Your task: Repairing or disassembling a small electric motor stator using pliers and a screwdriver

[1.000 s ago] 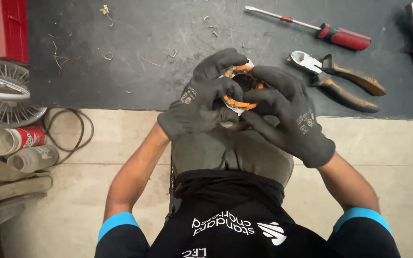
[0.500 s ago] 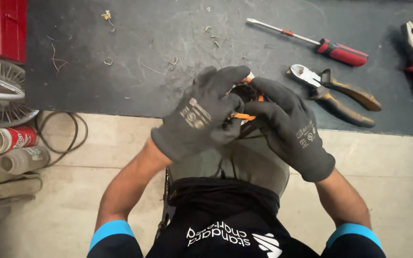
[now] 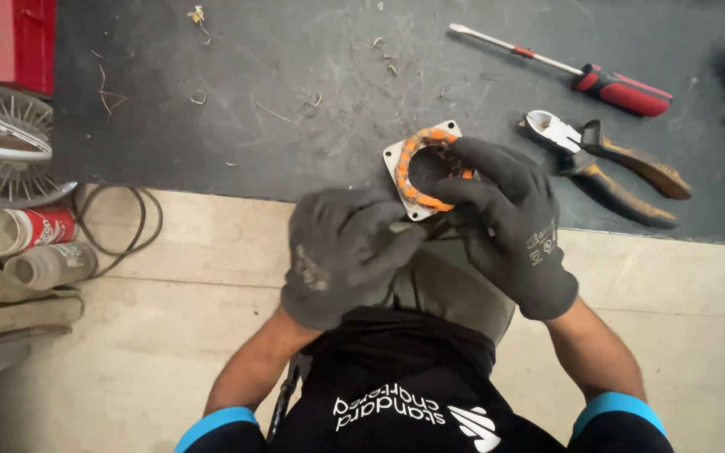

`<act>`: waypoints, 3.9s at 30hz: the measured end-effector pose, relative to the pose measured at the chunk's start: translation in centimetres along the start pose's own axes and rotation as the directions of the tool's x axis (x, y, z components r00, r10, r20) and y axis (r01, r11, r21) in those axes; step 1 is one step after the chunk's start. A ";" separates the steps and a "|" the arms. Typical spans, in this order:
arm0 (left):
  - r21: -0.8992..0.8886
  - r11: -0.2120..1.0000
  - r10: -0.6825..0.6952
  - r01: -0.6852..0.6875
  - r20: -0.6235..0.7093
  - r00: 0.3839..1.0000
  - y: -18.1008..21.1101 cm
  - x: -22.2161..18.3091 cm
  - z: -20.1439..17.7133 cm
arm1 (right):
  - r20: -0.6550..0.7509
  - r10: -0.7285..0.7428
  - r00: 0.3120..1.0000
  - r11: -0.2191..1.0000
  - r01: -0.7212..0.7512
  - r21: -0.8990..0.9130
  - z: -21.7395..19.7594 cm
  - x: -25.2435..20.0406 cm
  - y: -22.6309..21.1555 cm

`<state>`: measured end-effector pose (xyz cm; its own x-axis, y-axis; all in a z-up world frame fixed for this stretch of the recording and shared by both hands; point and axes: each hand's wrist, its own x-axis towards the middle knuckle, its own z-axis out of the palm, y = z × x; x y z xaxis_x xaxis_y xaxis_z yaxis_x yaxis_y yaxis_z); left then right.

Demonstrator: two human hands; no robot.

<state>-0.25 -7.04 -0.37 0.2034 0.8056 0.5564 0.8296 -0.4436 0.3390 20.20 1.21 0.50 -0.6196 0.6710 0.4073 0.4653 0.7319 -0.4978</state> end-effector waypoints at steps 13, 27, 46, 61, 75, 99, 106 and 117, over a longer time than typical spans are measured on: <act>-0.050 0.938 -0.341 0.344 0.063 0.938 0.4 1.0 1.3 | -0.070 0.014 0.997 0.995 -0.021 -0.102 1.5 -0.9 -1.1; -0.495 0.855 -0.170 0.155 0.014 0.985 -4.4 -0.6 5.0 | -0.230 -0.065 0.971 0.998 0.058 -0.038 3.1 -0.3 0.2; -0.493 0.822 -0.289 0.285 0.070 0.955 2.4 -0.1 0.2 | -0.213 -0.047 0.976 0.998 0.055 0.032 2.9 -0.9 0.5; -0.479 0.796 -0.527 0.369 -0.250 0.812 0.8 0.3 4.1 | -0.202 -0.048 0.978 0.994 0.066 0.084 3.5 -1.3 1.3; -0.458 0.770 -0.622 0.444 -0.387 0.680 2.4 1.5 4.9 | -0.227 -0.096 0.969 0.987 0.122 0.104 3.3 -0.6 0.8; -0.332 0.892 -0.344 0.306 -0.063 0.937 -1.1 0.5 5.3 | 0.141 0.068 0.988 0.880 0.008 -0.475 -8.9 -1.6 12.9; -0.316 0.911 -0.252 0.265 0.083 0.964 -4.0 1.1 3.6 | 0.278 0.105 0.955 0.967 -0.033 -0.253 -10.1 -1.4 15.6; -0.357 0.919 -0.187 0.169 -0.017 0.982 -4.3 0.8 3.5 | 0.342 0.318 0.884 0.945 -0.268 -0.184 -12.9 -6.6 4.1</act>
<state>-1.79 -3.10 -4.01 0.0362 0.8677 0.4957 0.6106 -0.4119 0.6764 34.33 1.25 5.61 -0.6164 0.7851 -0.0603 0.7229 0.5338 -0.4387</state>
